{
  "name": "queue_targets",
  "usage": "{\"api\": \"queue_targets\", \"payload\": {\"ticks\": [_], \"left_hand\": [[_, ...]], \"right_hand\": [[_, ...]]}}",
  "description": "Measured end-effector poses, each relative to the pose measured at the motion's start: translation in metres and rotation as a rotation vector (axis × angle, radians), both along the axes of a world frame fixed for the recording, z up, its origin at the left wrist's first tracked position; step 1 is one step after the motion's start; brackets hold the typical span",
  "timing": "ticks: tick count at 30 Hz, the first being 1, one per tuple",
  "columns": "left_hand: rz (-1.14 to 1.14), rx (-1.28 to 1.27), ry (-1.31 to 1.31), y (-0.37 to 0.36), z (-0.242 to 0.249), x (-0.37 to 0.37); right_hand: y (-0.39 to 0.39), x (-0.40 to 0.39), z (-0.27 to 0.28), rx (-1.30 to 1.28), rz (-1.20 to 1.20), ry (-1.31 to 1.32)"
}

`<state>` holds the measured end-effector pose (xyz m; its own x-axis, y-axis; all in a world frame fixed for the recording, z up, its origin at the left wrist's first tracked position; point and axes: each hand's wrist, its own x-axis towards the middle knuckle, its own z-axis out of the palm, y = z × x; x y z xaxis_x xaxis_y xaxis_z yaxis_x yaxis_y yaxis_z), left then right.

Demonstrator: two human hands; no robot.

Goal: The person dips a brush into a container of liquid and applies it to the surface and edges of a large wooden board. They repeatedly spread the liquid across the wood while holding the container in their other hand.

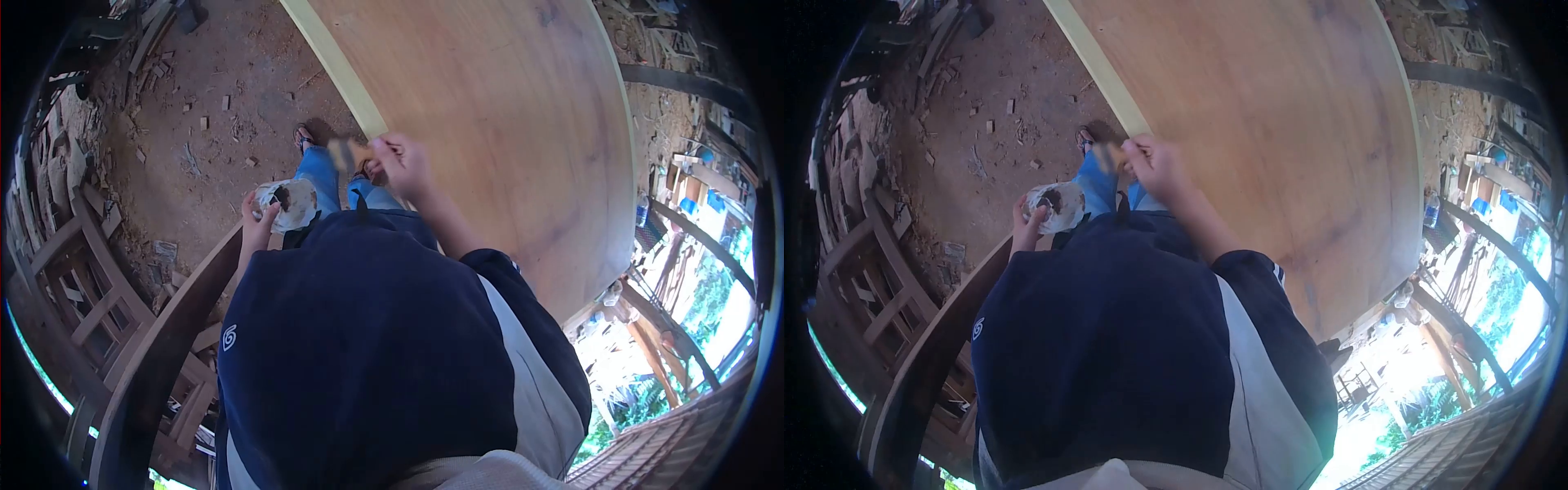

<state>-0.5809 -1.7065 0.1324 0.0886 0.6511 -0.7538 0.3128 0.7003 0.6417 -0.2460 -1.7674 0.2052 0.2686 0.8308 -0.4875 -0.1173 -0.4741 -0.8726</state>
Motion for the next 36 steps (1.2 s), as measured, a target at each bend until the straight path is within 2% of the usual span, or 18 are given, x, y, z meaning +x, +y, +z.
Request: {"api": "queue_targets", "payload": {"ticks": [2, 4, 6, 8, 12, 13, 15, 17, 18, 20, 21, 23, 25, 27, 28, 31, 34, 36], "left_hand": [[-0.011, 0.107, -0.049, 0.004, -0.007, -0.012], [-0.013, 0.117, -0.060, 0.005, -0.007, -0.021], [-0.014, 0.125, -0.074, 0.006, -0.016, -0.035], [-0.031, 0.140, -0.097, 0.001, -0.035, -0.053], [-0.075, 0.162, -0.026, -0.009, -0.031, -0.054], [-0.059, 0.141, -0.005, -0.010, -0.019, -0.046], [-0.046, 0.118, 0.019, -0.012, -0.012, -0.041], [-0.004, 0.105, 0.025, -0.016, -0.015, -0.037], [-0.009, 0.100, 0.022, -0.017, -0.016, -0.034], [-0.052, 0.106, 0.024, -0.017, -0.020, -0.027], [-0.058, 0.106, 0.019, -0.016, -0.018, -0.021], [-0.109, 0.118, -0.028, -0.014, -0.013, -0.012], [-0.129, 0.147, -0.045, -0.013, -0.021, -0.016], [-0.149, 0.174, -0.056, -0.013, -0.025, -0.024], [-0.134, 0.169, -0.047, -0.012, -0.025, -0.028], [-0.115, 0.154, -0.035, -0.010, -0.031, -0.041], [-0.102, 0.152, -0.028, -0.006, -0.029, -0.044], [-0.094, 0.164, -0.018, -0.004, -0.025, -0.040]], "right_hand": [[-0.011, 0.032, -0.012, 0.268, -0.082, -0.419], [-0.022, 0.101, -0.028, 0.414, -0.294, -0.538], [-0.030, 0.174, 0.001, 0.104, -0.229, -1.035], [-0.047, 0.240, -0.002, 0.033, -0.208, -1.210], [-0.075, 0.274, -0.036, -0.145, -0.129, -1.321], [-0.073, 0.242, -0.035, -0.236, -0.090, -1.321], [-0.079, 0.163, -0.029, -0.021, 0.071, -1.160], [-0.083, 0.082, -0.026, 0.101, 0.545, -1.348], [-0.078, 0.046, -0.022, 0.307, 0.368, -1.057], [-0.072, -0.012, -0.004, 0.330, 0.122, -0.610], [-0.072, -0.011, -0.003, 0.327, 0.116, -0.615], [-0.068, -0.005, -0.004, -0.009, 0.080, -0.203], [-0.068, 0.042, 0.010, 0.259, -0.045, -0.611], [-0.078, 0.119, -0.021, 0.303, -0.300, -0.794], [-0.077, 0.145, 0.013, 0.053, -0.337, -0.922], [-0.100, 0.242, -0.010, 0.102, -0.360, -1.400], [-0.104, 0.239, -0.021, -0.140, -0.392, -1.404], [-0.103, 0.192, -0.040, -0.306, -0.187, -1.378]]}}
